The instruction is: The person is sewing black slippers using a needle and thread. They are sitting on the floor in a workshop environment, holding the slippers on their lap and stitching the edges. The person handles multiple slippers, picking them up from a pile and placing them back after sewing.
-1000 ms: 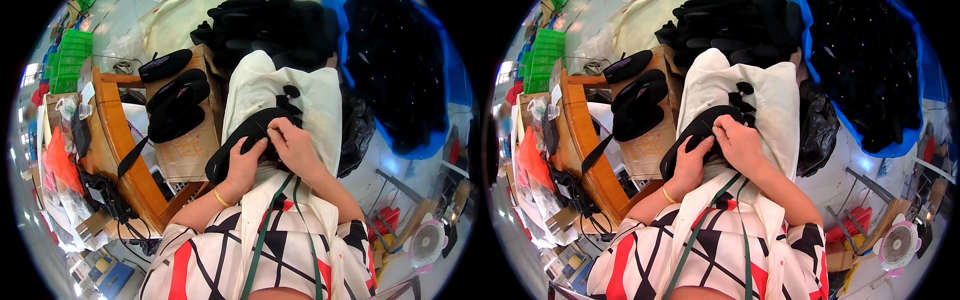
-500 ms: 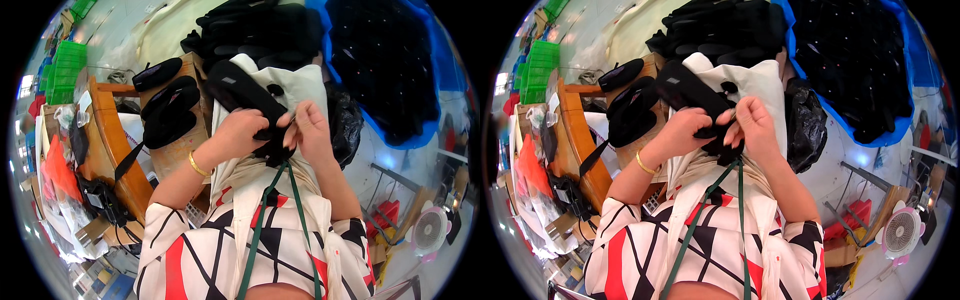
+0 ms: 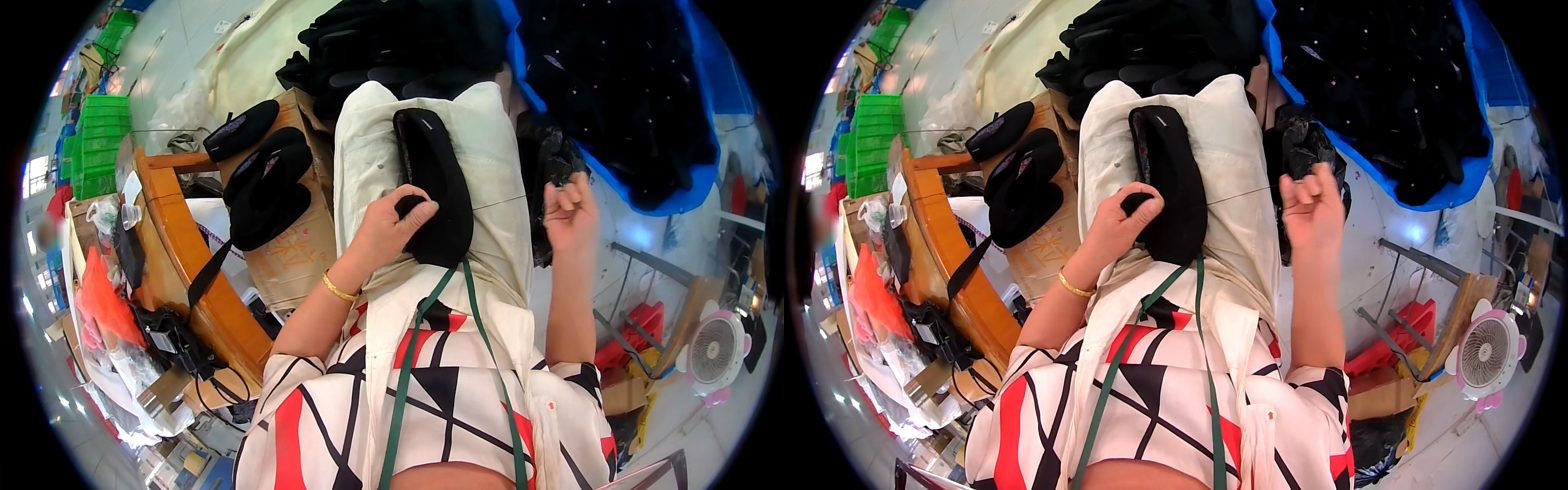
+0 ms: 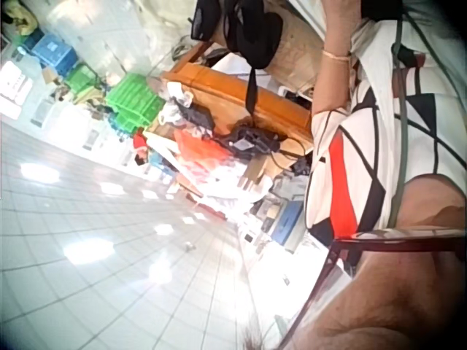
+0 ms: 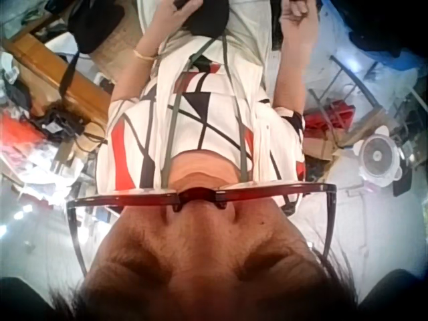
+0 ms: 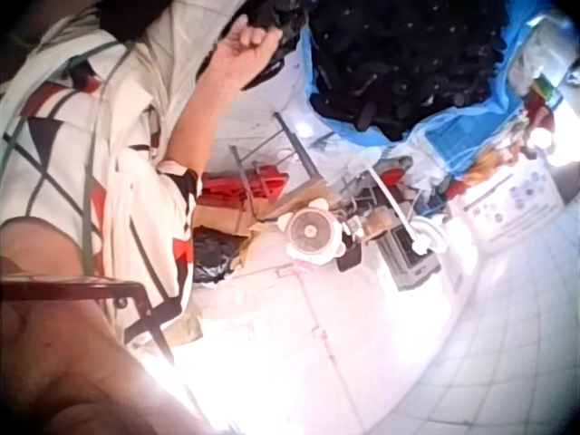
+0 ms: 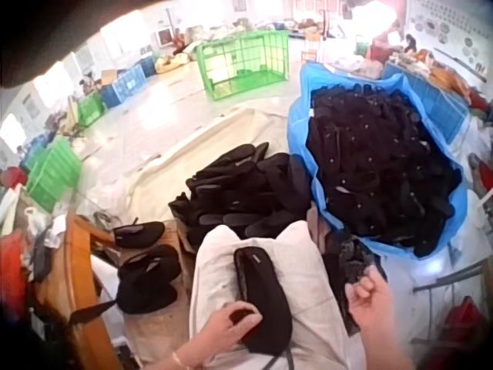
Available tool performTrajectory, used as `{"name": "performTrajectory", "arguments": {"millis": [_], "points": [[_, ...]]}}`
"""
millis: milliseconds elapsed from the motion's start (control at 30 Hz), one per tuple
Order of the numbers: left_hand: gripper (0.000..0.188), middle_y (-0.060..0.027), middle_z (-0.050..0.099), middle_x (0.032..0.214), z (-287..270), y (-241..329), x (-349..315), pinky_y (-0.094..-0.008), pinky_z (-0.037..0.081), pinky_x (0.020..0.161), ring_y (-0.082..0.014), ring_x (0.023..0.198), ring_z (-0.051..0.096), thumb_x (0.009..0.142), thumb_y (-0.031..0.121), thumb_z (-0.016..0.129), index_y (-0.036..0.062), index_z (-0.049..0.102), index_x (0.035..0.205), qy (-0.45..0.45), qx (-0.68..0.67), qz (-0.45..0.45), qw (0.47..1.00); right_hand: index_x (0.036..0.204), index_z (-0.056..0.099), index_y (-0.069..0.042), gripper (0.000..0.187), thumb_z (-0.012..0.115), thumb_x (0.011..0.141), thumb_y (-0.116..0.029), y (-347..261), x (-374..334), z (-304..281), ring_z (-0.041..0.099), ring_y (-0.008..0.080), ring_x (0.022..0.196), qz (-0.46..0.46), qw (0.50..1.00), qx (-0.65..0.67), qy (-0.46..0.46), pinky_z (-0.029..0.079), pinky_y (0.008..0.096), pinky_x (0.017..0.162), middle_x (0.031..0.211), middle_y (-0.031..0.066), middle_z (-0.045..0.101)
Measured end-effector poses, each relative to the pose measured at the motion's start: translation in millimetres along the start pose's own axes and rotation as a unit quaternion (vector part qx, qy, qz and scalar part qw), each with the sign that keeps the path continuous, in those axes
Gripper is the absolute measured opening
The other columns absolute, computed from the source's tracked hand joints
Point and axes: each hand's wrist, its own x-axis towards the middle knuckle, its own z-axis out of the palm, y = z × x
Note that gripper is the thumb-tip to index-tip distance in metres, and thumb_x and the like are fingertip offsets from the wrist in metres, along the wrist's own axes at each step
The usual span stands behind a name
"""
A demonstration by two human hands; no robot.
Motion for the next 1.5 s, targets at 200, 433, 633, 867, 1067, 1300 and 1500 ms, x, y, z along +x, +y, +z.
{"name": "performTrajectory", "arguments": {"millis": [200, 433, 633, 867, 1067, 1300, 1500], "points": [[0.042, -0.0074, 0.064, 0.091, 2, -12, -1, -0.0286, 0.049, 0.074, -0.0162, 0.082, 0.058, 0.083, 0.020, 0.079, 0.0038, 0.056, 0.114, -0.007, -0.038, 0.026, 0.999, 0.082, 0.048, -0.006, 0.022, 0.055, 0.101, -0.014, -55, 21, -36, 0.039, 0.0100, 0.053, -0.242, 0.970, 0.025, 0.020, 0.051, 0.0487, 0.103, 0.062, -0.0004, 0.040], [0.036, -0.0039, 0.062, 0.087, 2, -6, -10, -0.0264, 0.047, 0.065, -0.0113, 0.071, 0.055, 0.084, 0.015, 0.077, 0.0029, 0.058, 0.111, 0.027, 0.033, -0.014, 0.999, 0.096, 0.053, -0.003, 0.006, 0.054, 0.100, -0.006, -28, 14, -31, 0.054, 0.0102, 0.068, -0.385, 0.914, -0.129, 0.013, 0.049, 0.0429, 0.102, 0.069, 0.0032, 0.053], [0.017, 0.0003, 0.062, 0.084, 5, -15, -18, -0.0190, 0.047, 0.059, -0.0044, 0.070, 0.057, 0.093, 0.011, 0.067, 0.0035, 0.064, 0.108, 0.006, -0.195, -0.087, 0.977, 0.108, 0.059, -0.002, 0.010, 0.057, 0.099, -0.006, 17, -2, -10, 0.061, 0.0108, 0.082, -0.266, 0.890, -0.356, -0.104, 0.050, 0.0278, 0.083, 0.082, 0.0042, 0.064], [0.014, -0.0050, 0.066, 0.086, 13, -16, -16, -0.0218, 0.053, 0.057, -0.0100, 0.069, 0.062, 0.097, 0.013, 0.063, 0.0023, 0.065, 0.106, -0.021, -0.494, -0.175, 0.851, 0.100, 0.067, -0.006, 0.008, 0.061, 0.094, -0.008, 69, -60, 29, 0.055, 0.0091, 0.057, 0.000, 0.768, -0.577, -0.277, 0.044, 0.0243, 0.053, 0.069, 0.0023, 0.062], [0.012, -0.0059, 0.066, 0.087, 14, -16, -17, -0.0224, 0.054, 0.058, -0.0112, 0.069, 0.063, 0.097, 0.012, 0.062, 0.0027, 0.065, 0.104, -0.022, -0.525, -0.190, 0.829, 0.101, 0.066, -0.005, 0.013, 0.061, 0.089, -0.007, 78, -62, 33, 0.061, 0.0269, 0.060, -0.147, 0.692, -0.631, -0.319, 0.049, 0.0324, 0.058, 0.077, 0.0148, 0.063], [0.012, -0.0057, 0.066, 0.087, 14, -14, -17, -0.0227, 0.054, 0.059, -0.0114, 0.071, 0.063, 0.097, 0.013, 0.063, 0.0032, 0.064, 0.104, -0.024, -0.530, -0.192, 0.825, 0.101, 0.066, -0.005, 0.013, 0.060, 0.089, -0.008, 77, -61, 35, 0.063, 0.0286, 0.062, -0.148, 0.683, -0.638, -0.323, 0.049, 0.0332, 0.058, 0.078, 0.0148, 0.065], [0.012, -0.0052, 0.066, 0.087, 15, -14, -17, -0.0228, 0.054, 0.059, -0.0115, 0.071, 0.063, 0.097, 0.012, 0.063, 0.0032, 0.064, 0.105, -0.024, -0.529, -0.192, 0.826, 0.101, 0.066, -0.004, 0.013, 0.060, 0.089, -0.007, 78, -60, 35, 0.062, 0.0292, 0.061, -0.149, 0.683, -0.636, -0.325, 0.049, 0.0337, 0.058, 0.077, 0.0156, 0.064]]}}
